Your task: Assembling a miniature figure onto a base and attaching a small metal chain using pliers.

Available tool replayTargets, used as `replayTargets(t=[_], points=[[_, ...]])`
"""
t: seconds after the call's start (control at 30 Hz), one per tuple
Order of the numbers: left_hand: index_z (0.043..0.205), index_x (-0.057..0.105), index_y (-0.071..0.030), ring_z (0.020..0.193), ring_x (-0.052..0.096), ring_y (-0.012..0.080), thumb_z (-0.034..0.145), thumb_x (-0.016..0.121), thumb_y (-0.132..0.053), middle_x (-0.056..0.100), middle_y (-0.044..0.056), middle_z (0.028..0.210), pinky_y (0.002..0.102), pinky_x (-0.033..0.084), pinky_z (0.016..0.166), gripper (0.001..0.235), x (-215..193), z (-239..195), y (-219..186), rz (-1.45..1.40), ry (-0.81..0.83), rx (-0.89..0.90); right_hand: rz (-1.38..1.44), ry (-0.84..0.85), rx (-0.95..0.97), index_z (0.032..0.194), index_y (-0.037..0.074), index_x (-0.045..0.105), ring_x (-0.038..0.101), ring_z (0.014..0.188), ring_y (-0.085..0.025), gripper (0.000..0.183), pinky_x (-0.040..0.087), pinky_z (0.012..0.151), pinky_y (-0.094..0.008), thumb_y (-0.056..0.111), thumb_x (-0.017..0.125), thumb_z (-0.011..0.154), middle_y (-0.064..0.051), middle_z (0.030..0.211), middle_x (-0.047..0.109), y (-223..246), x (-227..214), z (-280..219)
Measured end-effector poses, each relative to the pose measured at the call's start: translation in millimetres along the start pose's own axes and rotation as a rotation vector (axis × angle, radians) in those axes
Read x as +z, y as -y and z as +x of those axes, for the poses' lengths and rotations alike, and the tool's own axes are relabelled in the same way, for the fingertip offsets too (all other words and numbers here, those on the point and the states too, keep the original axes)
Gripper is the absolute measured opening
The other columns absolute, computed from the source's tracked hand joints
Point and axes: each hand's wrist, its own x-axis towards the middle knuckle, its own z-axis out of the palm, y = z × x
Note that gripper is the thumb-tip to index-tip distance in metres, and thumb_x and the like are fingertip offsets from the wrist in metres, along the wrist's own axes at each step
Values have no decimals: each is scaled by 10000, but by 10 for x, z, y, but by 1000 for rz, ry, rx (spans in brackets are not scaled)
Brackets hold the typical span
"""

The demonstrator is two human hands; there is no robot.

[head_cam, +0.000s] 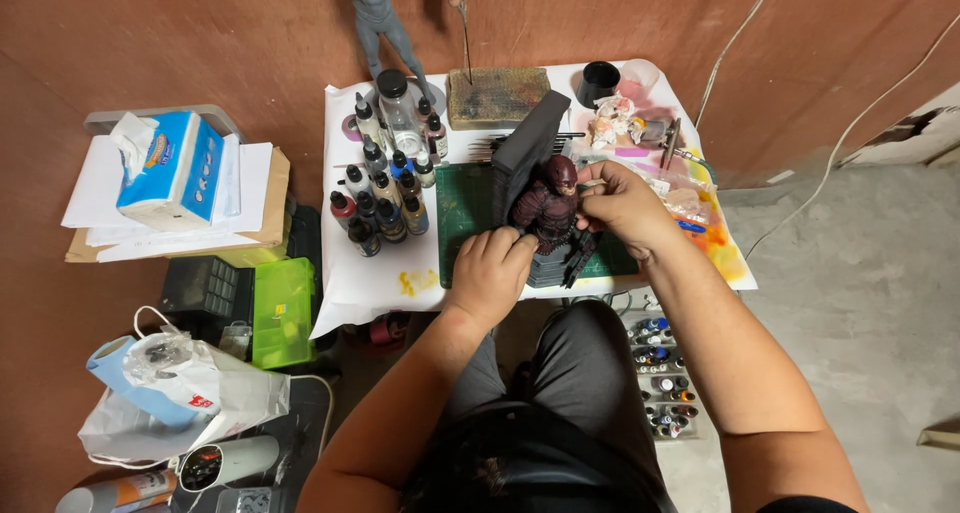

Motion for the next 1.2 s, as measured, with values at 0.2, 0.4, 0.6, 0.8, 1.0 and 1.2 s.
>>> replayTargets(t=[0.2, 0.4, 0.6, 0.8, 1.0, 1.2], points=[[1025, 632, -169, 730, 583, 200, 1020, 567, -253, 523, 16, 897, 315, 499, 660, 107, 6, 33, -17, -10, -5, -7, -28, 9, -36, 1190, -15, 608, 709, 572, -192, 419, 607, 512, -271, -52, 608, 773, -133, 728, 662, -25, -16, 26], [1036, 604, -158, 709, 569, 207, 1033, 530, -244, 523, 30, 900, 317, 493, 656, 113, 15, 30, 12, 42, -29, 60, -71, 21, -32, 1153, -21, 618, 707, 593, -189, 393, 614, 543, -277, -65, 591, 764, -132, 745, 662, 102, 16, -24], [1061, 628, -142, 732, 582, 214, 1032, 523, -184, 550, 47, 942, 313, 502, 670, 117, 74, -17, 67, -3, -53, 123, -64, 12, -9, 1148, -14, 616, 708, 589, -189, 395, 624, 549, -283, -66, 571, 759, -134, 751, 662, 41, 12, 4], [1047, 631, -142, 719, 573, 201, 1050, 465, -172, 546, 43, 948, 303, 492, 649, 168, 28, 32, 10, 41, -85, 129, -30, 25, 26, 1146, -25, 607, 705, 614, -187, 380, 632, 566, -282, -56, 565, 770, -127, 777, 635, 89, 20, -20], [1036, 626, -126, 704, 569, 219, 1011, 479, -165, 555, 62, 962, 319, 484, 634, 155, 32, 44, -15, 48, -132, 121, -49, 59, -21, 1136, -30, 610, 699, 642, -171, 350, 626, 598, -269, -50, 561, 790, -114, 765, 643, 77, 55, -56], [1020, 639, -128, 698, 568, 218, 1020, 480, -162, 588, 70, 979, 320, 481, 633, 163, -84, 122, -37, 67, -159, 133, -184, 85, -195, 1219, -17, 633, 676, 903, -168, 455, 573, 883, -344, -83, 710, 776, -92, 947, 676, 127, 17, -437]])
